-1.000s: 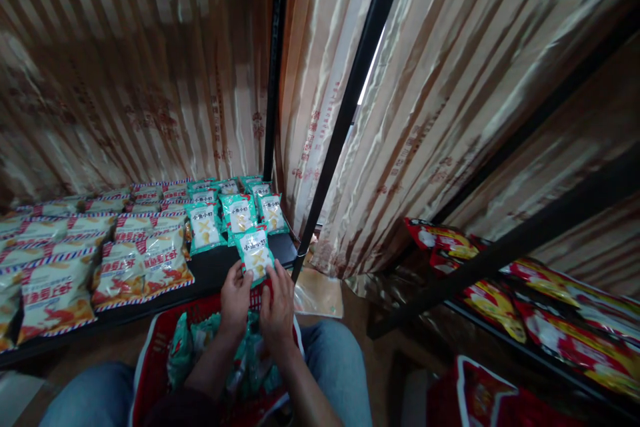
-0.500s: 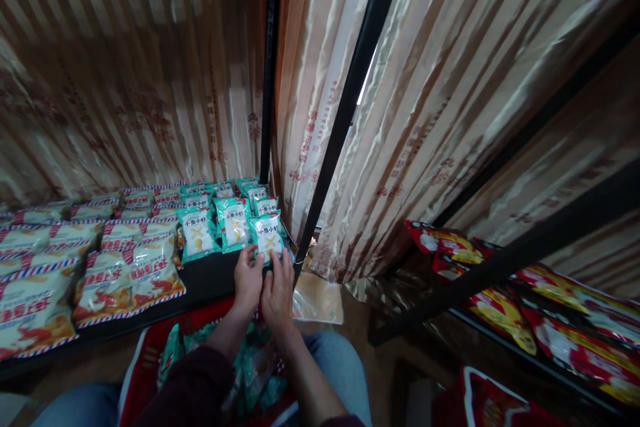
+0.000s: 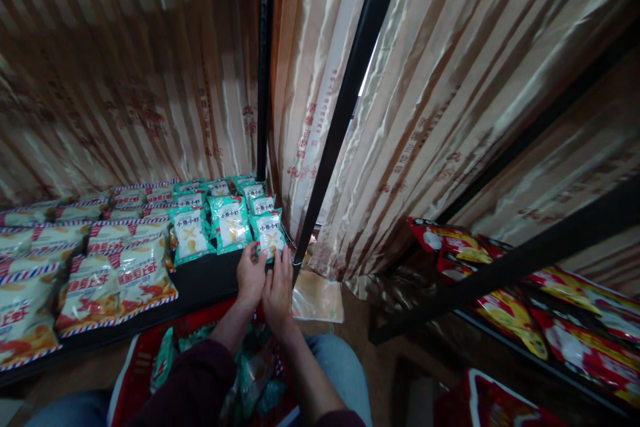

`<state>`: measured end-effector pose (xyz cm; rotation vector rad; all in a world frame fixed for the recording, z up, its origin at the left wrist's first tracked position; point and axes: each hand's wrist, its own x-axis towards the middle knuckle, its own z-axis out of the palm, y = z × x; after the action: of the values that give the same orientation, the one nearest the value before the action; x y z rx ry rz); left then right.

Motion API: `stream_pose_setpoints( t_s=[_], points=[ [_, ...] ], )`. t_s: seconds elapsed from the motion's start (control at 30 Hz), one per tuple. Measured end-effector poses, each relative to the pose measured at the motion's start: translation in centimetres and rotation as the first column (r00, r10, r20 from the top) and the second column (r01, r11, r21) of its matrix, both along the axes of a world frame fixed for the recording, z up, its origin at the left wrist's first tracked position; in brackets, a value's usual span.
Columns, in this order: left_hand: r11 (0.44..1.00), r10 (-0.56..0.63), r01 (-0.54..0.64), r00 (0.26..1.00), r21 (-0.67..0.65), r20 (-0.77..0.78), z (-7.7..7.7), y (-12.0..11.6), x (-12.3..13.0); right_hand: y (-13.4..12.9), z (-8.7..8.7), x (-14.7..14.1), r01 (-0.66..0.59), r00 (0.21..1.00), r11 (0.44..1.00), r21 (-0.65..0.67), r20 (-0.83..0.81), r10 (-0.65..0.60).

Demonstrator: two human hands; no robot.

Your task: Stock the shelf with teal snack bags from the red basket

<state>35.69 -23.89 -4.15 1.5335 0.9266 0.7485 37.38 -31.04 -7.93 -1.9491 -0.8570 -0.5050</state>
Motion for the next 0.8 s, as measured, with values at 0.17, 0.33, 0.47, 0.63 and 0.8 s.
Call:
stream_pose_setpoints(
  t_s=[0.17,0.33,0.47,0.63,0.8],
  points=[
    [0.979,0.055,-0.011,0.976,0.204,-0.209,0.8,-0.1,-0.1,0.1,-0.7,0.2,-0.017,0.999,1.0,-0.008,0.035,0.018],
    [0.959,0.075,-0.015,0.976,0.282,-0.203,0.9,0.1,-0.5,0.2,-0.8,0.3,-0.026,0.999,1.0,-0.005,0.044,0.026],
    [0.953,0.058,-0.022,0.992,0.303,-0.111,0.1,0.3,-0.6,0.2,-0.6,0.1,-0.036,0.999,0.999,-0.021,0.035,0.037],
    [0.946,0.008,0.012,0.998,0.325,-0.058,-0.2,0.4,-0.6,0.1,-0.7,0.2,-0.04,0.997,0.999,-0.007,0.07,0.04],
    [0.945,-0.018,0.034,0.998,0.325,-0.052,0.1,0.3,-0.4,0.0,-0.7,0.5,-0.048,0.997,0.999,-0.01,0.054,0.048]
  ],
)
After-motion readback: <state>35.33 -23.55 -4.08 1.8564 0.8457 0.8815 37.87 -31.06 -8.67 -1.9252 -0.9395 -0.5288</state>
